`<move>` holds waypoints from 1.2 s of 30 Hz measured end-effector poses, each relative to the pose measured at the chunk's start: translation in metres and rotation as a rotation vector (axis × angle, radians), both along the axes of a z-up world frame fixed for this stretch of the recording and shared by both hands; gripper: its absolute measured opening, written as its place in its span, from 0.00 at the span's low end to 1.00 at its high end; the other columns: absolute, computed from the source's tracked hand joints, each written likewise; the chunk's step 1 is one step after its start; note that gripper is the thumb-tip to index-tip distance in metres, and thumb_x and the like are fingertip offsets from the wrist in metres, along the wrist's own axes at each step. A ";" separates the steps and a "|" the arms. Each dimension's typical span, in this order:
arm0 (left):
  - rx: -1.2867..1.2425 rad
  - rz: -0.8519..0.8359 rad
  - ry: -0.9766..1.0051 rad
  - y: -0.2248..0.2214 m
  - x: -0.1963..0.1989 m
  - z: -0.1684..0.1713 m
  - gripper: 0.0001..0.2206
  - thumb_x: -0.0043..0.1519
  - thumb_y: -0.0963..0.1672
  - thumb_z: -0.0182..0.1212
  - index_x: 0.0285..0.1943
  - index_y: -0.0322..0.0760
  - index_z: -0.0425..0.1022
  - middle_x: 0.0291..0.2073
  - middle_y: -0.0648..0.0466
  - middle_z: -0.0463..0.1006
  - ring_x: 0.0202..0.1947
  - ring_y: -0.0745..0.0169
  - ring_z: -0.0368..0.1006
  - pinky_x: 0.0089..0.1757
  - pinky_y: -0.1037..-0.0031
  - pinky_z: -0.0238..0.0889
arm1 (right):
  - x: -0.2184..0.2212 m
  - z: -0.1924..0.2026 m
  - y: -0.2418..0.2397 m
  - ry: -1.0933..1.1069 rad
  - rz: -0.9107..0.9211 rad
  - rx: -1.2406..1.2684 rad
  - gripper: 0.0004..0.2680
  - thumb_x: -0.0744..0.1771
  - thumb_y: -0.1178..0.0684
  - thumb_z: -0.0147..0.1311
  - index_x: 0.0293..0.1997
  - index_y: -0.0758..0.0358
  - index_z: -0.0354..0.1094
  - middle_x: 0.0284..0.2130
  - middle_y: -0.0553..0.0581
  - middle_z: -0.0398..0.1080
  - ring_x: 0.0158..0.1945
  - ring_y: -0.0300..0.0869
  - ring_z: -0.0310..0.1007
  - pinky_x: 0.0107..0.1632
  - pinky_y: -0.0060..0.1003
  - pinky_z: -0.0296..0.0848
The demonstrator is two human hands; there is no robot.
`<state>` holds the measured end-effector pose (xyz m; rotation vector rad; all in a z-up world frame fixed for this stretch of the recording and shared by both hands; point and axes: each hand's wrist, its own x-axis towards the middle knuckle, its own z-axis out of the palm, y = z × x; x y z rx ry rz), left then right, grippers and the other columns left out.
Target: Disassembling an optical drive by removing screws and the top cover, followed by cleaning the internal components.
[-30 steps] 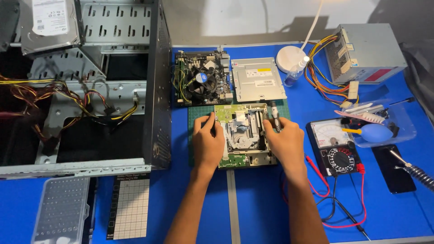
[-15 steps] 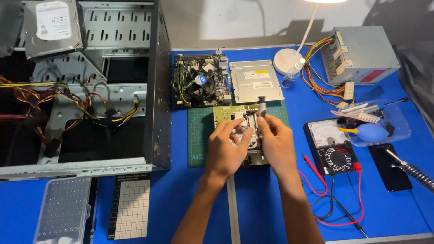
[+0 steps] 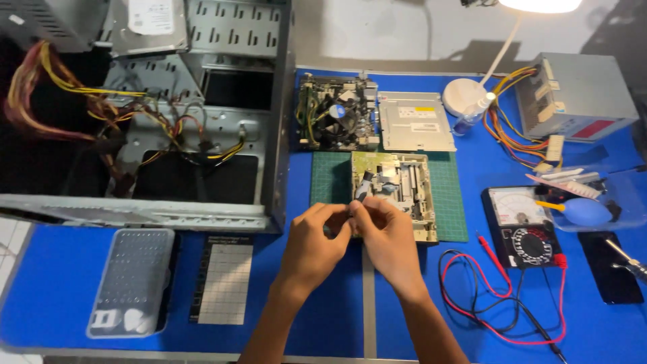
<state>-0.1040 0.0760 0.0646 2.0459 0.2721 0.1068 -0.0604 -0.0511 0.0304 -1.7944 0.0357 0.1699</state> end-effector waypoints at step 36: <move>0.375 0.301 0.187 0.015 -0.066 -0.071 0.16 0.62 0.46 0.60 0.59 0.39 0.78 0.49 0.53 0.77 0.48 0.46 0.76 0.43 0.57 0.71 | -0.044 -0.009 0.047 0.142 0.304 -0.301 0.13 0.65 0.45 0.58 0.49 0.60 0.77 0.31 0.51 0.82 0.36 0.34 0.81 0.42 0.31 0.77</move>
